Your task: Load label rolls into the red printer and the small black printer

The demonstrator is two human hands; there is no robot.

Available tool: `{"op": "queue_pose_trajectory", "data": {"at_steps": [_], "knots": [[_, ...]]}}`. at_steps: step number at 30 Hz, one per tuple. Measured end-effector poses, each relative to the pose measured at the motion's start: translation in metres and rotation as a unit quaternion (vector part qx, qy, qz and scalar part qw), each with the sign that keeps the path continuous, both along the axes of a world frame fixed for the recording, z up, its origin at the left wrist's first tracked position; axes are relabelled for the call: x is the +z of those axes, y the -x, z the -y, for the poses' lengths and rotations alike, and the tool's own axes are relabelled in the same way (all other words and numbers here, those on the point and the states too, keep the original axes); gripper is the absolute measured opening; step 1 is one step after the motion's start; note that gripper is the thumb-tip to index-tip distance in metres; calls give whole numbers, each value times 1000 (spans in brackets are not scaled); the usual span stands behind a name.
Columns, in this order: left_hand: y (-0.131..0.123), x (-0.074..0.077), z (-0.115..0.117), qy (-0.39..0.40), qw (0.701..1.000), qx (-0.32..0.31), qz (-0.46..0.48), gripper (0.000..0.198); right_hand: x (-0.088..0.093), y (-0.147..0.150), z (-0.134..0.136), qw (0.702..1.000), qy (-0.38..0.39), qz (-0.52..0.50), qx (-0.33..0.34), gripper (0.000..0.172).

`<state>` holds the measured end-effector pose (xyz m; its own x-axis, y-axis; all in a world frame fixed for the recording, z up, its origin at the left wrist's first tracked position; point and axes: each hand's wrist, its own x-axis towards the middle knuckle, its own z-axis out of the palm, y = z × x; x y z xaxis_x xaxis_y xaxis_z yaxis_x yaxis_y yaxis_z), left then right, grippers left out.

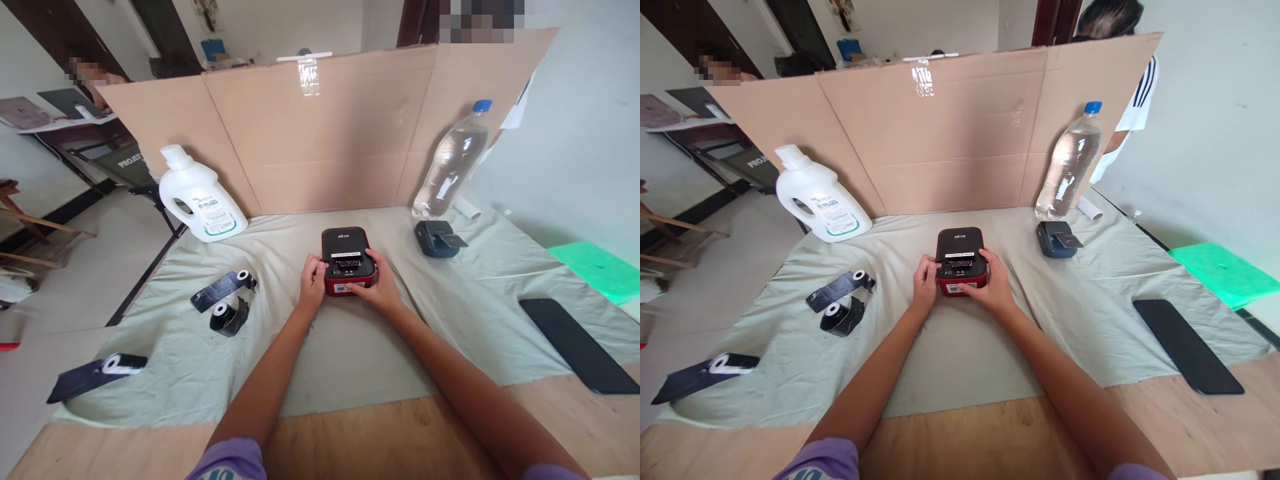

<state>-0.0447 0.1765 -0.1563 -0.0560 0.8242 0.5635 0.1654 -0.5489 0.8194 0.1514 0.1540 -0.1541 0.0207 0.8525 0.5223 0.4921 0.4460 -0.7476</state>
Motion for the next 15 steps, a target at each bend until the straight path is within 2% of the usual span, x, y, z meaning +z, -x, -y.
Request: {"op": "queue_pose_trajectory", "data": {"at_steps": [6,15], "knots": [[4,-1,8,-45,998,13,-34,32,2,-1,0,1000,-3,9,-9,89],[4,1,12,-62,997,34,-42,30,-1,0,2,1000,5,-5,-1,90]]}}
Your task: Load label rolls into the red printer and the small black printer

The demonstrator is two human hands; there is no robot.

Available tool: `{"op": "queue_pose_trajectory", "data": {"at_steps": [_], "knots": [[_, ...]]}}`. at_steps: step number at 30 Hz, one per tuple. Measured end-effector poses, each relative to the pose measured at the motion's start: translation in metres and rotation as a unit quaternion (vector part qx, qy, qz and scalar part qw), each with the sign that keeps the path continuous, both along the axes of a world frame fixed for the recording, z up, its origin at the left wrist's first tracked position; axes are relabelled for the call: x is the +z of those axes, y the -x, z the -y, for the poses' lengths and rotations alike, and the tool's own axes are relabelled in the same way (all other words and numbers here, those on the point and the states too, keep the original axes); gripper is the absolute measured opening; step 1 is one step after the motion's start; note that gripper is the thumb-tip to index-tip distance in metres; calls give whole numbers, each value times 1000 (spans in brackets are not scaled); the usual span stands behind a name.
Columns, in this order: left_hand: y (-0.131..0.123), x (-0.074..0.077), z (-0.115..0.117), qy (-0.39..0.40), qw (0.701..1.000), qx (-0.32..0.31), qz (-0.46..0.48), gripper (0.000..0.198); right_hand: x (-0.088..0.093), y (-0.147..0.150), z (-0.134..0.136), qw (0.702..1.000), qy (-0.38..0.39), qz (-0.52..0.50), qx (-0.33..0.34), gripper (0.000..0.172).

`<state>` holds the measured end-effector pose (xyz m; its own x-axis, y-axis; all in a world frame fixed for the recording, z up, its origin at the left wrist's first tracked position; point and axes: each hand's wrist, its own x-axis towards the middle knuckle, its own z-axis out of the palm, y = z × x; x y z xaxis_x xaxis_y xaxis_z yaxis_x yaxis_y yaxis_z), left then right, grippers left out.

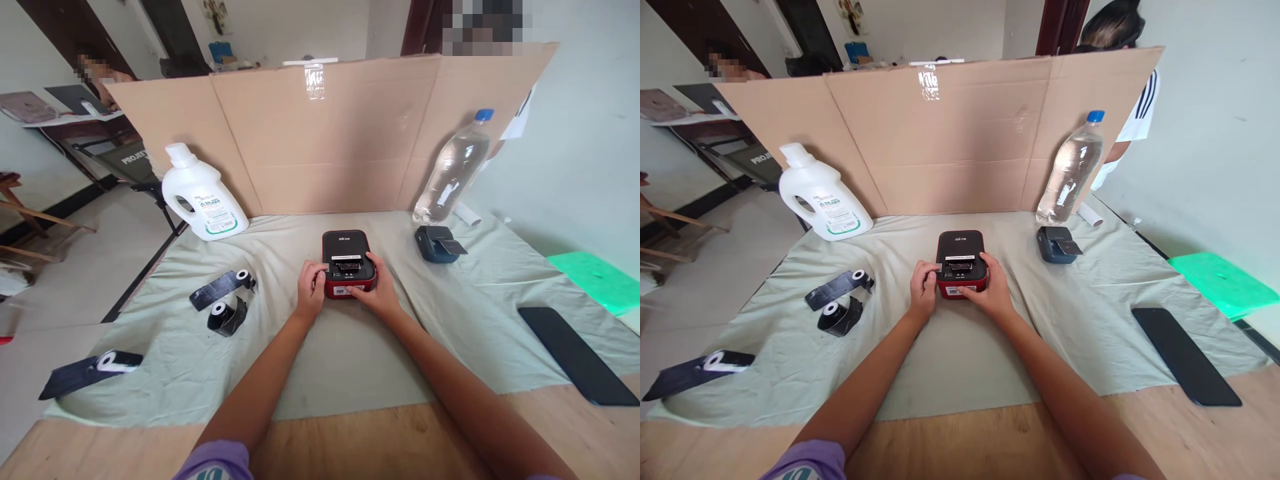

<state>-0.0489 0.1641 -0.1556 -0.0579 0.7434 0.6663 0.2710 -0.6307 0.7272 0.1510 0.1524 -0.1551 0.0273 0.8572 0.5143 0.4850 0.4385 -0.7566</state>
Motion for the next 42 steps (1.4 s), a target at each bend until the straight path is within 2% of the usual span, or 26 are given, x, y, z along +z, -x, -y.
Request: {"op": "queue_pose_trajectory", "data": {"at_steps": [4,9,14,18,22,26,29,35,42], "knots": [[-1,4,-4,9,1000,-6,3,30,-1,-1,0,1000,3,1,5,91],[-7,9,-16,35,999,-33,27,41,-2,-1,-2,1000,-10,9,6,91],[-9,3,-16,34,998,-22,38,42,-3,-1,-2,1000,-8,0,10,91],[-9,1,-12,78,993,-31,87,36,-2,-1,-1,1000,6,-6,13,91],[-11,8,-12,180,969,-61,160,18,-3,-1,-1,1000,0,-7,22,93],[-11,20,-15,292,926,-96,222,32,-1,-1,-2,1000,-7,-13,27,92],[-11,27,-16,332,900,-127,253,39,0,-1,-2,1000,-8,-15,26,92],[-10,29,-19,339,888,-142,278,40,0,-1,-2,999,-14,-17,30,93],[-8,7,-16,308,858,-203,359,37,-2,-1,-3,999,-17,-7,35,94]]}}
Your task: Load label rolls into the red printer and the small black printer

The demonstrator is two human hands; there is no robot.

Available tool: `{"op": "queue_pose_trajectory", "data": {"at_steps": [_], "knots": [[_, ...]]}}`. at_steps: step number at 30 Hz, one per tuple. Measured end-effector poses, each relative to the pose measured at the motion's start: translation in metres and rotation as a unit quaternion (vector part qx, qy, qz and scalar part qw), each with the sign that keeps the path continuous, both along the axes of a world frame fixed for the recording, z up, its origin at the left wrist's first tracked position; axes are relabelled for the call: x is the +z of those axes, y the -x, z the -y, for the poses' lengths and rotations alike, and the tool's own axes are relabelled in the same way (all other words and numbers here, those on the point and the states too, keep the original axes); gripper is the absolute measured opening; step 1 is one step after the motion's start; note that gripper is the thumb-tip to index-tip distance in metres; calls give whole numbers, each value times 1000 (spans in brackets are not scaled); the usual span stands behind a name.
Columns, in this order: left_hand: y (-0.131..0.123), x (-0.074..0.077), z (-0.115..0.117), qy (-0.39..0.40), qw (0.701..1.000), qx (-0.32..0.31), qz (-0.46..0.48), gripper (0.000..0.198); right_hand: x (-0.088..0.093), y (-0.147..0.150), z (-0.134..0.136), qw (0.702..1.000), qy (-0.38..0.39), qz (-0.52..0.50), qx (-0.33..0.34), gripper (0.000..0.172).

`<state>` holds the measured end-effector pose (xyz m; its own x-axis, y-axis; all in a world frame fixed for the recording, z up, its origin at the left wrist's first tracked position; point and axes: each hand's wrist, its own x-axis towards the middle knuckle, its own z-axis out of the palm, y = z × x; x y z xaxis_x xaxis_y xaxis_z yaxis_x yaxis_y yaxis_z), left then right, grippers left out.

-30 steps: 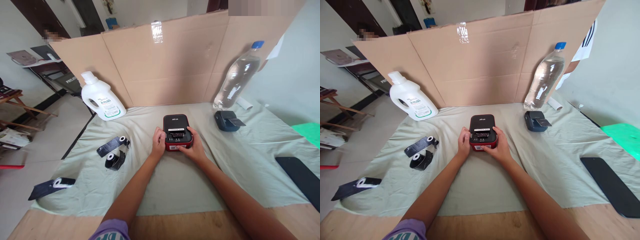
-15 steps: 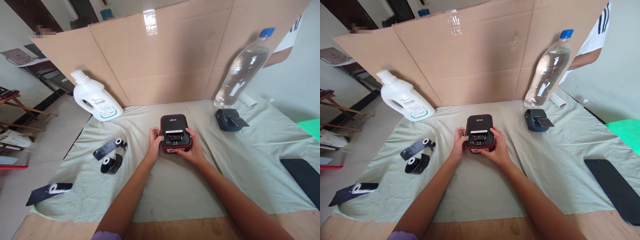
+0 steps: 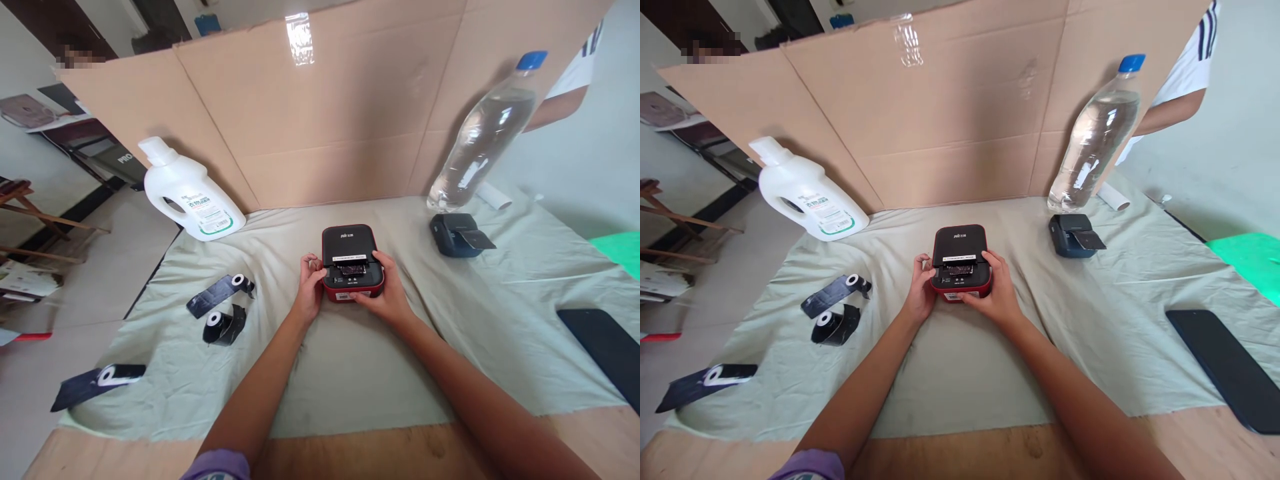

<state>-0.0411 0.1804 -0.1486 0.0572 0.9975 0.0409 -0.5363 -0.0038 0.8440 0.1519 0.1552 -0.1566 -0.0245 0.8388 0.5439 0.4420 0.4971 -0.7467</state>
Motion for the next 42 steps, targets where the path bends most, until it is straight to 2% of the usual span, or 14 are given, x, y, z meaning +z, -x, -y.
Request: {"op": "queue_pose_trajectory", "data": {"at_steps": [8,17,23,31,33,37,42], "knots": [[4,-8,0,-4,999,-20,40,42,-1,0,1,1000,5,6,1,97],[5,-16,-4,-29,1000,-5,0,49,2,-2,3,999,40,12,-10,110],[4,-16,-5,-30,999,-14,4,45,6,-4,2,999,34,-10,3,92],[2,-10,-2,-26,999,-24,7,43,7,-5,2,1000,18,-4,6,87],[2,-10,-3,-25,999,-22,10,43,10,-6,5,1000,9,-10,5,75],[3,-13,-4,-22,999,-21,14,41,26,-11,-3,999,1,-32,-18,42],[3,-13,-6,-17,1000,-17,12,43,56,-14,-41,998,60,4,-18,29]]}}
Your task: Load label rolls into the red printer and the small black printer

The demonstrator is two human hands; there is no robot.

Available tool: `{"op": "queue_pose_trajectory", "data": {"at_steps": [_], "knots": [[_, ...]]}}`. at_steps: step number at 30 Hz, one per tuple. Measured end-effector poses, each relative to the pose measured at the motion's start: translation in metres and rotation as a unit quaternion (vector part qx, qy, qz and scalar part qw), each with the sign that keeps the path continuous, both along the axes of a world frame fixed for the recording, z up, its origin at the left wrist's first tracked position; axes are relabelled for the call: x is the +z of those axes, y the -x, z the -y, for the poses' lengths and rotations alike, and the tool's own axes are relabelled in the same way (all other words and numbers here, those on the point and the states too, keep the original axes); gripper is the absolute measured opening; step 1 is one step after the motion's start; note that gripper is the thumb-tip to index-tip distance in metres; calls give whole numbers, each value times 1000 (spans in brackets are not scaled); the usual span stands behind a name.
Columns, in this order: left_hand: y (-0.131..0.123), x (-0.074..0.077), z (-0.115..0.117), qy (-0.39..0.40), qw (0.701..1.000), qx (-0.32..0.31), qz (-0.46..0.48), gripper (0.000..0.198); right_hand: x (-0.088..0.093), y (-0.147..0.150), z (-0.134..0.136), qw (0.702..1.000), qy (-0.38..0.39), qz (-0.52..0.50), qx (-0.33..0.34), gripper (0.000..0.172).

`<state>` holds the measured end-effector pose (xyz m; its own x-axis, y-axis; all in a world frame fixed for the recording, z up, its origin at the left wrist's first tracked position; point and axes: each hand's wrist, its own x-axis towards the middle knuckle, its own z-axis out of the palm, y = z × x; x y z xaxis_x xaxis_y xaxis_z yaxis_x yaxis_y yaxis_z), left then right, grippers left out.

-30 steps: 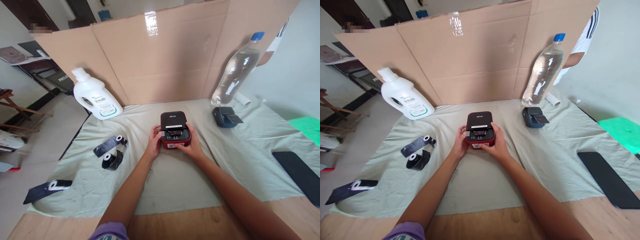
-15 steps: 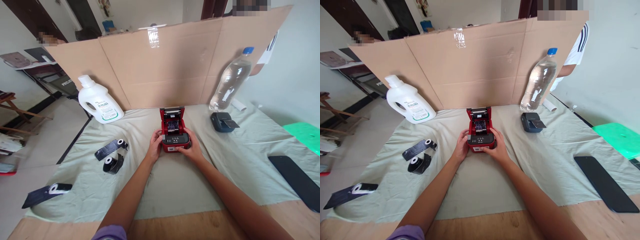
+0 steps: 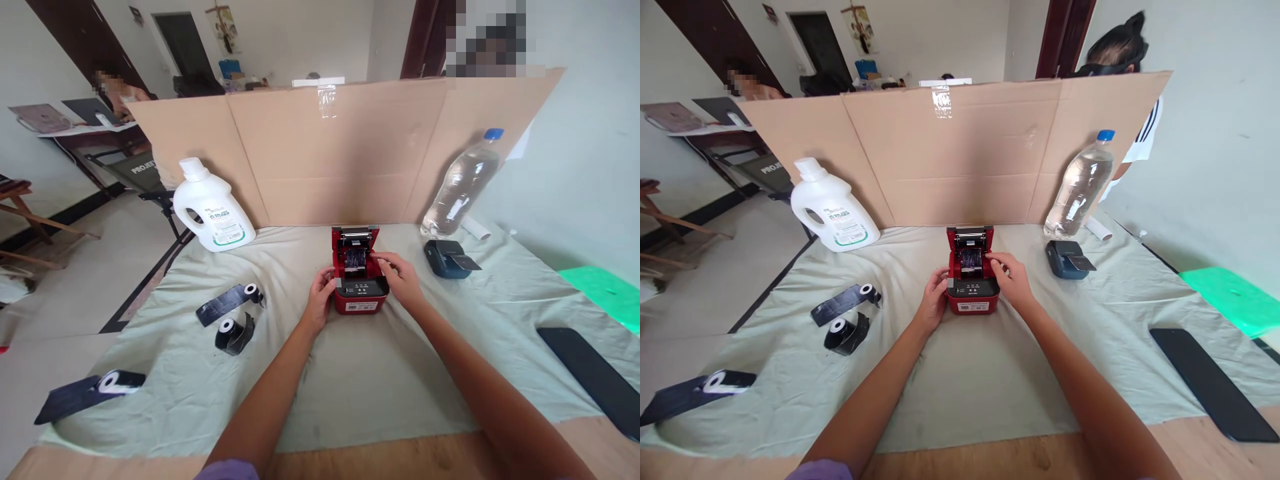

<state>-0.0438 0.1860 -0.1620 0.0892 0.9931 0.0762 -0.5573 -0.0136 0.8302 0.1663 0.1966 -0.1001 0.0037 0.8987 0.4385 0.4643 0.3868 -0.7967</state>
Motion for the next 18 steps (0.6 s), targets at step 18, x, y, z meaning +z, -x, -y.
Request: {"op": "queue_pose_trajectory", "data": {"at_steps": [18], "knots": [[0,5,2,8,1000,-2,14,45,51,31,-47,878,128,421,188,36]]}}
